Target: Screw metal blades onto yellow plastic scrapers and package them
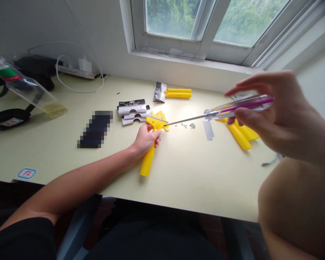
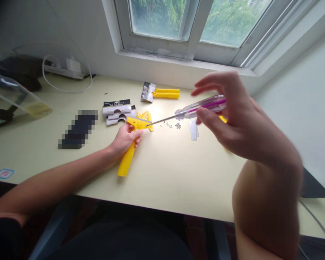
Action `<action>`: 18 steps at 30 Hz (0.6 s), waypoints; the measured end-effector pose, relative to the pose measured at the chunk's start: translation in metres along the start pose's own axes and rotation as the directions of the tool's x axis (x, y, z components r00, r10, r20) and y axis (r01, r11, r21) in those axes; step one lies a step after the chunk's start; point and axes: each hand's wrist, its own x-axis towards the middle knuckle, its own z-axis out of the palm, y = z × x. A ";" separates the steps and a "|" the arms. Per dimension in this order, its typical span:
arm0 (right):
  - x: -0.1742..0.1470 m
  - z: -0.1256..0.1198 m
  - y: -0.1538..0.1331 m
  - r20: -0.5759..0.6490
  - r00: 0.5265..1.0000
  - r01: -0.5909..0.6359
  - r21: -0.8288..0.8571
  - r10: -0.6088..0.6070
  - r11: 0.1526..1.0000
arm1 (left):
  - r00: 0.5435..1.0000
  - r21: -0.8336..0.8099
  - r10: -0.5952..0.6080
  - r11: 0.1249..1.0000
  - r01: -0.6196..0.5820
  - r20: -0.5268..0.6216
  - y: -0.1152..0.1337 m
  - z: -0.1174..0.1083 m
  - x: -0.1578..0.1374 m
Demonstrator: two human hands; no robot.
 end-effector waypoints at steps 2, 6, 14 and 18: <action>-0.001 -0.002 0.000 -0.098 0.992 -0.091 -0.140 0.078 0.986 | 1.000 0.003 0.013 1.000 -0.013 0.010 -0.001 0.000 0.000; -0.001 -0.004 0.000 -0.023 1.000 -0.002 -0.092 -0.001 0.996 | 0.999 0.026 0.041 0.999 -0.041 0.006 -0.001 0.001 -0.001; -0.003 -0.005 0.003 -0.052 0.998 0.034 -0.128 -0.041 0.991 | 0.995 0.026 0.092 0.995 -0.093 0.045 -0.002 0.002 -0.003; -0.004 -0.005 0.001 -0.174 0.984 -0.085 -0.250 0.041 0.964 | 0.995 0.021 0.085 0.996 -0.086 0.047 -0.003 0.002 -0.003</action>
